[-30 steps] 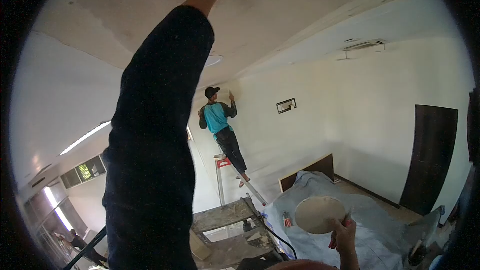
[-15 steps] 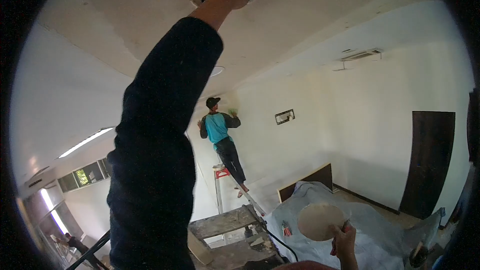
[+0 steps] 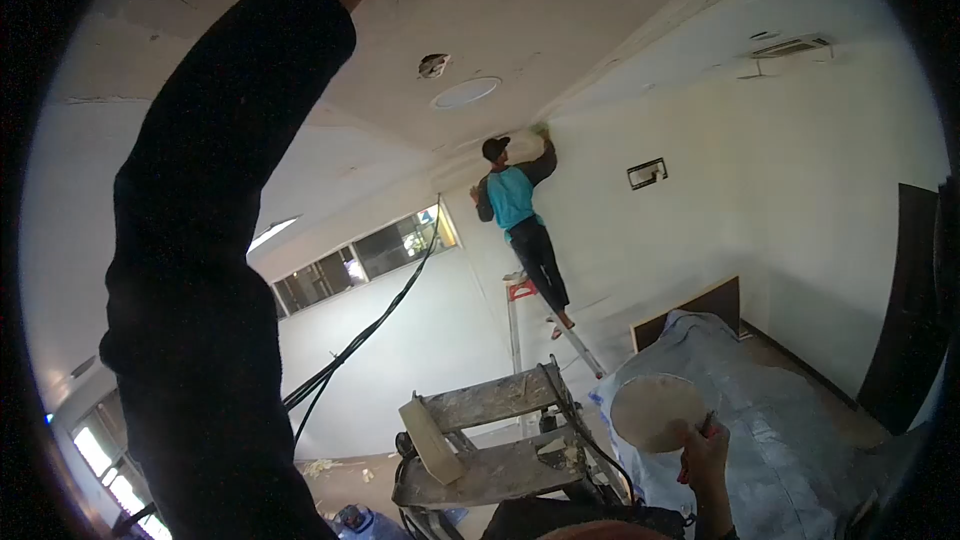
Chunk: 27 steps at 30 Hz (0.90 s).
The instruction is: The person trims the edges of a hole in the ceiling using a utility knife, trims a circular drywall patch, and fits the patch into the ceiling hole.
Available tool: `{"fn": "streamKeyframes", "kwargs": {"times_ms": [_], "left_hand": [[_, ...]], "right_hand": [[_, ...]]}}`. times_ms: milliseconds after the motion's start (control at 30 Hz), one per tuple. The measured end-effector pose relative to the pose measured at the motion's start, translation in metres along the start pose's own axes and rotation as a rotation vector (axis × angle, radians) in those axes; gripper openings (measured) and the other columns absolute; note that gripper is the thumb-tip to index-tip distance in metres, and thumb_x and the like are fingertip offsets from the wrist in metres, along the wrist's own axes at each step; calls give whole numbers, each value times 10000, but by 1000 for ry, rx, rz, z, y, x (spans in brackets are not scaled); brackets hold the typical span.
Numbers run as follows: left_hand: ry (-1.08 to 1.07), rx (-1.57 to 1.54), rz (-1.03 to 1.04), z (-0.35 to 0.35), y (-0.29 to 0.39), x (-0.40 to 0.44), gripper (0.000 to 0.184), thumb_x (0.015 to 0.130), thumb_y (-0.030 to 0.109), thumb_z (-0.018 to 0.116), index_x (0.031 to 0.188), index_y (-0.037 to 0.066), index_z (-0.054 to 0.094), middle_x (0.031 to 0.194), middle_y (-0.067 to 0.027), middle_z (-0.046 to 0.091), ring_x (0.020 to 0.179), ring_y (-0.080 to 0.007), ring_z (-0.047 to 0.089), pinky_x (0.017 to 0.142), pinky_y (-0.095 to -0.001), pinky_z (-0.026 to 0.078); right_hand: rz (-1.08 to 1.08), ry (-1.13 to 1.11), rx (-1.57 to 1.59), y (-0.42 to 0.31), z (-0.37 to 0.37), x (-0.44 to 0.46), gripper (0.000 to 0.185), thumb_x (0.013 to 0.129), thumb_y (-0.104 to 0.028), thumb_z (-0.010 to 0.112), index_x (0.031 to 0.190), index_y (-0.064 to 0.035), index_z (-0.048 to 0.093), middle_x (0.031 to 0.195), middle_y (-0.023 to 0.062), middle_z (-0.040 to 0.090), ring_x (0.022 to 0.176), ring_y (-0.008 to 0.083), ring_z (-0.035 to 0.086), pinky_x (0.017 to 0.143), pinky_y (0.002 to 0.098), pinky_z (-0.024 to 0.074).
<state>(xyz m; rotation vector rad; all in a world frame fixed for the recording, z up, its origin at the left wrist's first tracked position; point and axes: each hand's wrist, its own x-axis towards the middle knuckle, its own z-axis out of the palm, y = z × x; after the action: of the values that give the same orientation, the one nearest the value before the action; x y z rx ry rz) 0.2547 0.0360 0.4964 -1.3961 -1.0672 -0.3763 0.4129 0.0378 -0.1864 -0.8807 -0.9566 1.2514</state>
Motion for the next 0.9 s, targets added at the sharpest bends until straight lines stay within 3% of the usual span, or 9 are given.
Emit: {"fn": "streamKeyframes", "kwargs": {"times_ms": [267, 333, 633, 667, 900], "left_hand": [[-25, 0, -30, 6, 5, 3, 293, 913, 124, 563, 1204, 90, 577, 1168, -144, 604, 1119, -334, 577, 992, -494, 458], [-29, -7, -39, 11, 7, 5, 293, 916, 126, 562, 1206, 89, 574, 1170, -144, 603, 1121, -334, 575, 994, -496, 456], [23, -115, -109, 16, 1, 12, 293, 929, 133, 557, 1218, 85, 563, 1177, -145, 597, 1128, -335, 570, 1001, -502, 450], [31, -142, -120, 16, 0, 11, 293, 931, 134, 557, 1219, 85, 562, 1178, -145, 596, 1129, -335, 569, 1002, -503, 450], [168, -625, -249, 17, -19, -1, 293, 941, 140, 553, 1229, 82, 553, 1183, -146, 591, 1135, -336, 565, 1008, -507, 445]], "right_hand": [[-154, 17, 27, 20, -14, 27, 170, 854, -140, 663, 845, -14, 549, 503, -6, 460, 293, 98, 380, 263, 277, 296], [19, -48, 72, 10, -28, 19, 191, 848, -130, 701, 953, 2, 611, 611, 31, 564, 338, 111, 431, 303, 283, 297], [-76, 137, 8, 13, -48, 17, 167, 857, -130, 677, 933, -5, 596, 613, 45, 564, 346, 106, 439, 309, 287, 303], [-59, 148, -15, 10, -51, 15, 208, 842, -141, 684, 899, 27, 575, 548, 13, 508, 322, 86, 412, 286, 257, 300], [-33, 112, 23, -3, -36, 5, 172, 840, -128, 671, 884, 14, 584, 538, 4, 500, 327, 86, 413, 292, 268, 305]]}}
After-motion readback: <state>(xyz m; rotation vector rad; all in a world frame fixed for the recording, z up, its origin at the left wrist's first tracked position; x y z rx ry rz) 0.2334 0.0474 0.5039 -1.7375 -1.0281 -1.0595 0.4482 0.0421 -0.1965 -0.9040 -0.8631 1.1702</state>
